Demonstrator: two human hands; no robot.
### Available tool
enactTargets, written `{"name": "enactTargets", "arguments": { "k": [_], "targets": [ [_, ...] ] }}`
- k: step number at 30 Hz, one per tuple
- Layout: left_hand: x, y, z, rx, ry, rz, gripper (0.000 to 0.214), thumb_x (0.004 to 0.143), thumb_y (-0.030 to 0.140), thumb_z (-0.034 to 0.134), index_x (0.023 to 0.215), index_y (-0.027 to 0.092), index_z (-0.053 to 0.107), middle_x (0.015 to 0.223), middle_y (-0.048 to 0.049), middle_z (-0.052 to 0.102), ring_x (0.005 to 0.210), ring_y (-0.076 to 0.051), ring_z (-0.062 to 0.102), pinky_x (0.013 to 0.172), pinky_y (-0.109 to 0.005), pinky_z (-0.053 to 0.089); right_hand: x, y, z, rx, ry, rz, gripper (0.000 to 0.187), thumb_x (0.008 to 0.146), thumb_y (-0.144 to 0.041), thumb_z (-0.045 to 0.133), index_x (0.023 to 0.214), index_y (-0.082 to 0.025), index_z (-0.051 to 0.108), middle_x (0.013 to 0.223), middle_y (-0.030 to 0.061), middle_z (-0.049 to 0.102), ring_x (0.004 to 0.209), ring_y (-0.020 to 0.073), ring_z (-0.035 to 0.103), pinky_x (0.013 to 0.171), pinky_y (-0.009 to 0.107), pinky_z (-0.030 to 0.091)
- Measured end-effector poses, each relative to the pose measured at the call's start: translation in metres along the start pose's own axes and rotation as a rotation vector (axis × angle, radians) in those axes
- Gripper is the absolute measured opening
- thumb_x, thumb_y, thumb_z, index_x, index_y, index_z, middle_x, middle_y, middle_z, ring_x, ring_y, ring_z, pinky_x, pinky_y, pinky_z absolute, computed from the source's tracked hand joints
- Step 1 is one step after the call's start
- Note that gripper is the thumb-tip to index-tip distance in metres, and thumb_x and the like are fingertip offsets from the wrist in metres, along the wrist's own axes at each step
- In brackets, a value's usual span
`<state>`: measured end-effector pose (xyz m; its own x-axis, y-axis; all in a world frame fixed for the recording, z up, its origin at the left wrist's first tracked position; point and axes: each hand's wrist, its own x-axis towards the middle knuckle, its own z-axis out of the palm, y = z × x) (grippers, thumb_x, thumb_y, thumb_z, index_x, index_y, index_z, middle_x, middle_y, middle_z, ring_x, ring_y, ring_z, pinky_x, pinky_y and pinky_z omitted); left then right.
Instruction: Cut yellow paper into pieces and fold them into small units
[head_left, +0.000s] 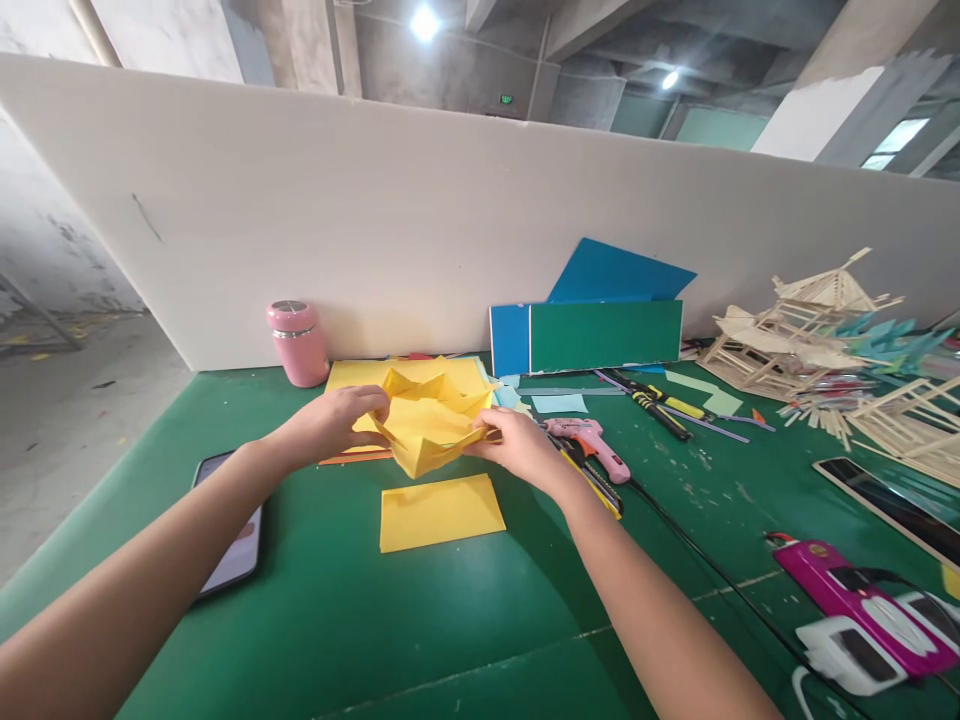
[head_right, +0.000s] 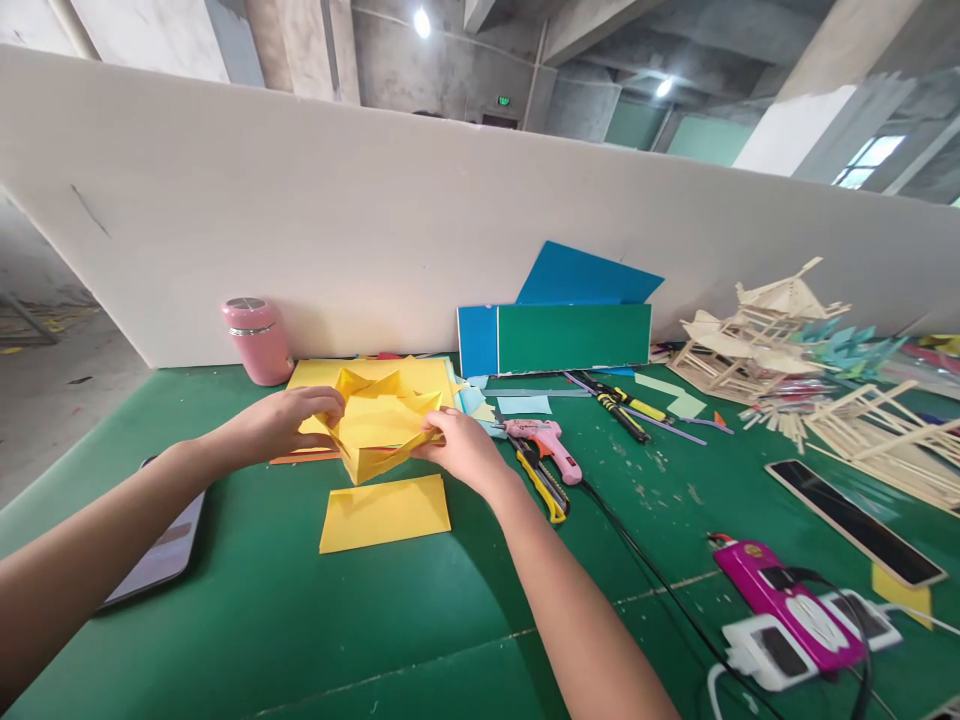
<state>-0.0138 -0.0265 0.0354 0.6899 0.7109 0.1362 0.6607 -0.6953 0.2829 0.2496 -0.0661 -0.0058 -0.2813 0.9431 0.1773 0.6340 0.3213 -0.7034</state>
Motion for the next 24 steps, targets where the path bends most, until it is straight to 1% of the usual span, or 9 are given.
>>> {"name": "enactTargets", "arguments": {
  "k": [4,7,9,13,18,21,24],
  "targets": [
    [-0.004,-0.004,-0.006,0.02,0.057,-0.068,0.032,0.078,0.054,0.053,0.077,0.022,0.055,0.082,-0.0021,0.063,0.07,-0.019,0.059,0.062,-0.028,0.045,-0.006,0.004,-0.01,0.011,0.043,0.031,0.029,0.073,-0.037,0.071,0.065,-0.02,0.049,0.068,-0.002,0.051,0.063,0.0157,0.048,0.057,0.025,0.033],
    [-0.004,-0.005,-0.004,0.037,0.121,-0.098,0.035,0.077,0.056,0.055,0.074,0.022,0.056,0.076,-0.0015,0.063,0.066,-0.018,0.058,0.058,-0.027,0.045,-0.007,0.006,-0.016,0.021,0.087,0.032,0.037,0.073,-0.046,0.068,0.063,-0.021,0.043,0.061,-0.0042,0.046,0.058,0.0138,0.043,0.053,0.023,0.029],
    [-0.003,-0.007,0.0,0.058,0.184,-0.119,0.035,0.076,0.056,0.056,0.073,0.021,0.056,0.072,-0.0011,0.062,0.061,-0.017,0.057,0.054,-0.026,0.043,-0.006,0.007,-0.017,0.022,0.141,0.018,0.035,0.075,-0.046,0.065,0.064,-0.021,0.043,0.061,-0.0038,0.048,0.057,0.0139,0.043,0.053,0.023,0.029],
    [0.001,-0.008,0.009,0.105,0.326,-0.156,0.035,0.077,0.056,0.059,0.074,0.021,0.057,0.062,0.0006,0.057,0.055,-0.017,0.054,0.049,-0.025,0.039,-0.003,0.009,-0.014,0.013,0.277,0.023,0.028,0.074,-0.04,0.065,0.068,-0.021,0.045,0.065,-0.0018,0.054,0.059,0.0157,0.047,0.053,0.024,0.031],
    [0.004,-0.006,0.016,0.154,0.479,-0.147,0.031,0.081,0.051,0.059,0.072,0.021,0.055,0.061,0.0009,0.054,0.056,-0.017,0.051,0.052,-0.026,0.039,0.0,0.01,-0.008,0.013,0.414,-0.008,0.024,0.074,-0.041,0.062,0.07,-0.022,0.048,0.064,-0.0011,0.056,0.057,0.0159,0.047,0.053,0.024,0.033],
    [0.005,-0.004,0.017,0.162,0.503,-0.125,0.029,0.081,0.046,0.06,0.07,0.021,0.054,0.062,0.0008,0.054,0.057,-0.017,0.052,0.054,-0.026,0.041,0.0,0.012,-0.005,0.005,0.48,-0.037,0.024,0.076,-0.042,0.06,0.071,-0.021,0.05,0.065,0.0002,0.058,0.057,0.0164,0.05,0.055,0.025,0.037],
    [0.006,-0.004,0.017,0.152,0.474,-0.112,0.024,0.081,0.044,0.062,0.077,0.021,0.057,0.07,-0.0009,0.06,0.062,-0.018,0.056,0.059,-0.027,0.045,0.001,0.017,-0.003,0.021,0.474,-0.046,0.022,0.077,-0.041,0.061,0.075,-0.021,0.053,0.07,0.002,0.063,0.062,0.0191,0.057,0.06,0.029,0.044]
  ]
}}
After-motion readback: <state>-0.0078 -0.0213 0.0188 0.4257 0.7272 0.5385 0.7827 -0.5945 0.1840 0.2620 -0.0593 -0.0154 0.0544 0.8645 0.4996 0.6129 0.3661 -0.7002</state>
